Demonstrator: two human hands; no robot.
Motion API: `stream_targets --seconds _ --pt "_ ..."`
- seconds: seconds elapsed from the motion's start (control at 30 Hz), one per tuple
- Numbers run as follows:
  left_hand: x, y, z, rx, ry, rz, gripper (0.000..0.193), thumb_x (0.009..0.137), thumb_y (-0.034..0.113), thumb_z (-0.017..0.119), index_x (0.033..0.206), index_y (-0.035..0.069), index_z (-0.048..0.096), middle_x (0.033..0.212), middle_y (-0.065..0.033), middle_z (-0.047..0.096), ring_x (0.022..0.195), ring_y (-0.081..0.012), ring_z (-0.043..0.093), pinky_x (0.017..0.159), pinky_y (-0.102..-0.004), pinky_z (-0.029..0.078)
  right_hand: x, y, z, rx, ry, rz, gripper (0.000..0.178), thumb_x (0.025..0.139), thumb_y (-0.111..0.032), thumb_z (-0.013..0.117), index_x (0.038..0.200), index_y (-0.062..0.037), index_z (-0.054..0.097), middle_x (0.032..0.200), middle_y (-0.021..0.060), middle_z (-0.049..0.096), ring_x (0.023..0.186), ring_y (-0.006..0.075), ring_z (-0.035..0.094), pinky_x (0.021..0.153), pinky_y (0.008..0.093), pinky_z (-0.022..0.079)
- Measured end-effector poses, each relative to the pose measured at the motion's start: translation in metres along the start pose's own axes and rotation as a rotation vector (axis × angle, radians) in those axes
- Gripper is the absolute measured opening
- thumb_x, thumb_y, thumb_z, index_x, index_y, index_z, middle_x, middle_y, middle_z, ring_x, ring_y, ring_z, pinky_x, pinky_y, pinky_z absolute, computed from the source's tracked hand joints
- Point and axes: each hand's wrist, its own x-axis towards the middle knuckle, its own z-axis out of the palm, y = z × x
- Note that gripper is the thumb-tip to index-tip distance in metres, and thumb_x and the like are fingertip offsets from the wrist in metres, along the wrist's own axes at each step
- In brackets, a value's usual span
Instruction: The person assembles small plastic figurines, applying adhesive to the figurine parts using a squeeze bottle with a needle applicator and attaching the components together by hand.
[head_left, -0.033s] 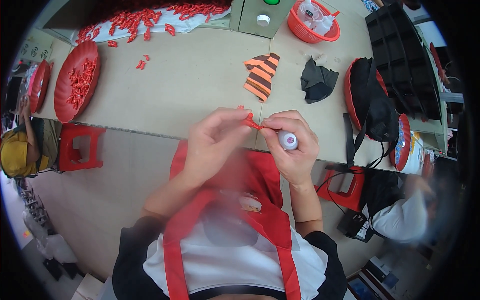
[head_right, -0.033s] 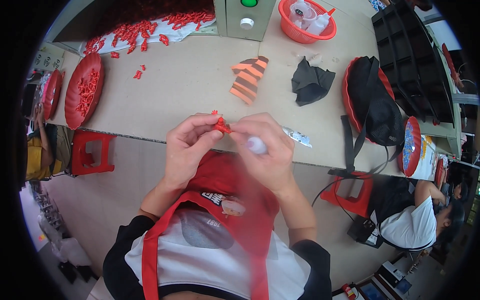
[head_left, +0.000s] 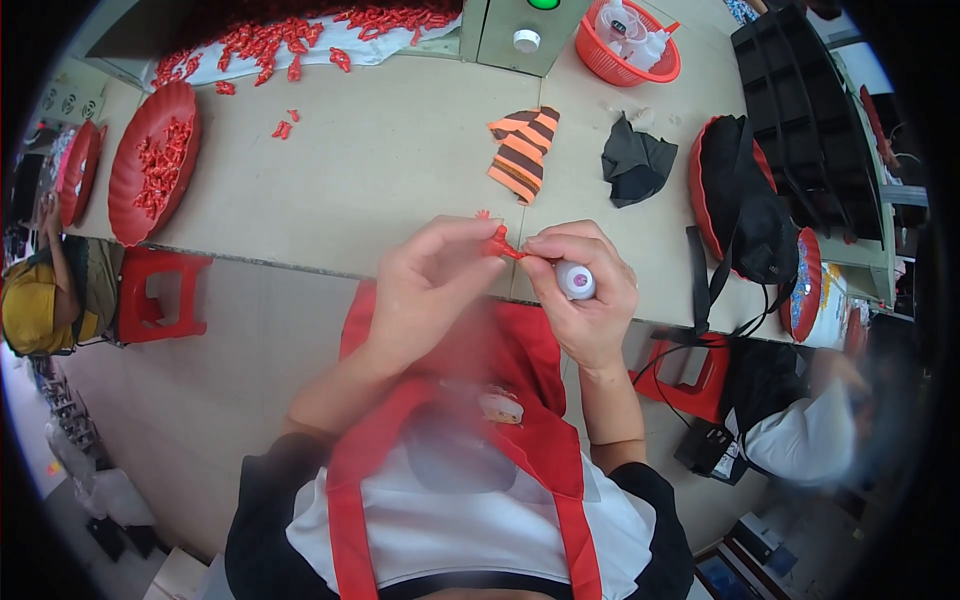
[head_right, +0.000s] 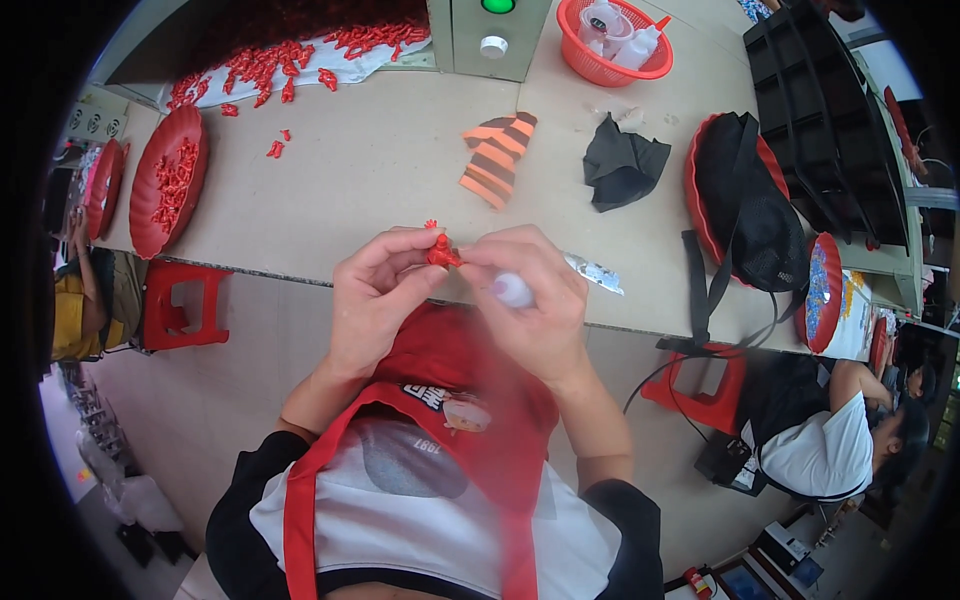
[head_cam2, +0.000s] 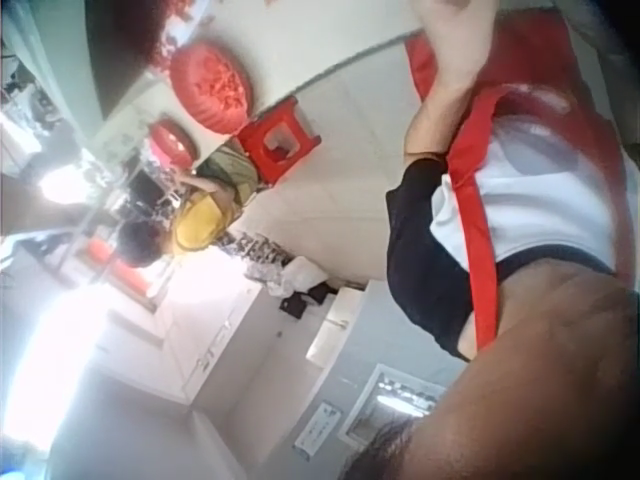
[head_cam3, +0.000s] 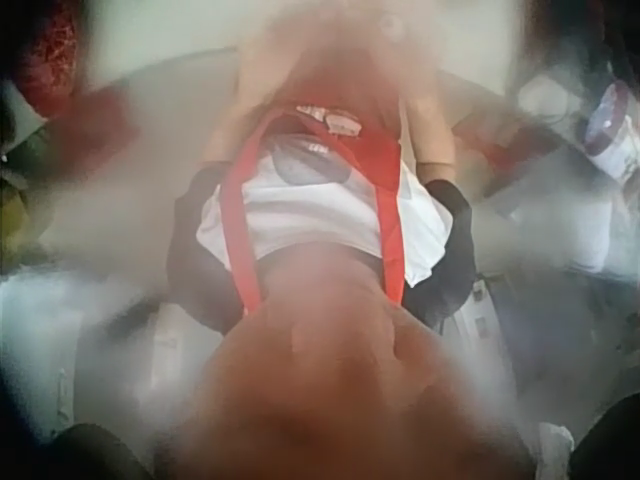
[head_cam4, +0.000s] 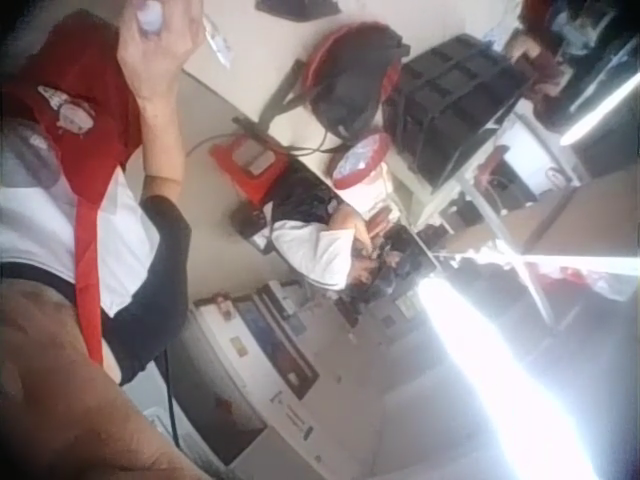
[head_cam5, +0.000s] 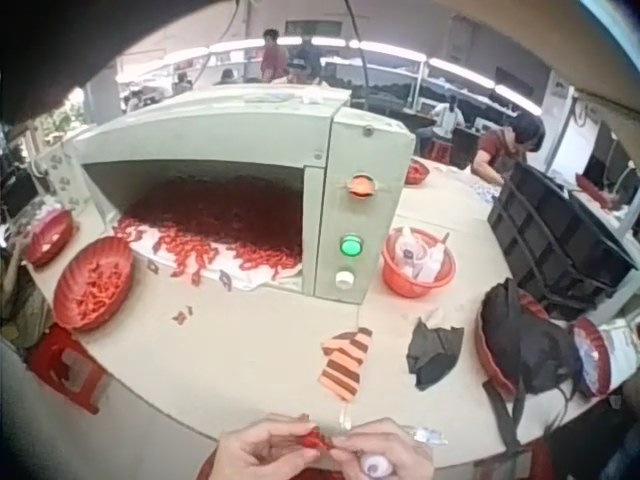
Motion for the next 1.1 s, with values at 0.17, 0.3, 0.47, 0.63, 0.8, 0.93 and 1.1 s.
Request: stream_targets --seconds 0.17,0.3,0.47,0.63,0.8,0.93,1.1 --pt "-0.002 -0.003 -0.002 0.065 -0.021 0.038 0.032 0.077 -0.005 0.061 0.108 0.001 0.057 0.107 -0.0072 0.055 0.097 -0.0132 0.055 0.084 -0.0265 0.046 -0.002 0.002 0.0 0.165 -0.038 0.153 0.019 0.07 0.008 0.066 0.086 0.0005 0.06 0.08 0.0083 0.061 0.073 0.0146 0.059 0.064 0.0246 0.047" --pt "-0.003 -0.004 -0.002 0.083 -0.018 0.049 0.034 0.076 -0.005 0.062 0.109 0.001 0.057 0.109 -0.0084 0.053 0.099 -0.0147 0.054 0.085 -0.0276 0.047 -0.002 0.005 -0.004 0.32 -0.114 0.339 0.017 0.071 0.005 0.067 0.086 0.0009 0.06 0.083 0.0063 0.063 0.075 0.0119 0.06 0.066 0.0245 0.048" --pt "-0.006 -0.002 -0.003 0.127 -0.034 0.043 0.035 0.075 -0.006 0.062 0.108 0.001 0.057 0.109 -0.009 0.052 0.098 -0.0153 0.055 0.085 -0.0278 0.048 0.003 0.001 -0.006 0.524 -0.152 0.568 0.018 0.071 0.004 0.068 0.086 0.0014 0.059 0.081 0.006 0.063 0.074 0.0104 0.06 0.068 0.0232 0.049" --pt "-0.01 -0.003 -0.005 0.14 -0.05 0.02 0.035 0.075 -0.007 0.061 0.108 0.001 0.057 0.108 -0.0082 0.053 0.098 -0.0147 0.055 0.085 -0.028 0.047 0.0 0.007 -0.007 0.583 -0.21 0.671 0.017 0.07 0.004 0.069 0.083 0.0006 0.058 0.077 0.0057 0.063 0.074 0.0103 0.06 0.068 0.0229 0.049" --pt "-0.011 0.001 -0.004 0.101 -0.088 -0.037 0.034 0.077 -0.013 0.05 0.11 -0.008 0.05 0.108 -0.0123 0.054 0.101 -0.0168 0.054 0.088 -0.0294 0.046 -0.001 0.006 -0.004 0.559 -0.222 0.666 0.018 0.068 0.004 0.07 0.081 -0.0004 0.058 0.075 0.0047 0.063 0.072 0.0091 0.059 0.067 0.0225 0.048" --pt "-0.006 0.002 -0.005 0.063 -0.098 -0.088 0.034 0.077 -0.012 0.049 0.11 -0.007 0.049 0.108 -0.0126 0.055 0.101 -0.0168 0.055 0.09 -0.0302 0.045 0.003 0.005 -0.004 0.54 -0.215 0.669 0.019 0.068 0.004 0.071 0.08 -0.0007 0.057 0.074 0.0042 0.062 0.071 0.0084 0.058 0.067 0.0224 0.048" --pt "0.002 -0.001 -0.006 0.03 -0.09 -0.084 0.034 0.076 -0.006 0.057 0.11 0.0 0.054 0.104 -0.0066 0.057 0.099 -0.0117 0.054 0.086 -0.0276 0.045 0.011 0.009 -0.006 0.534 -0.225 0.655 0.019 0.068 0.004 0.071 0.08 -0.0007 0.057 0.073 0.0035 0.061 0.07 0.0078 0.057 0.066 0.0225 0.048"
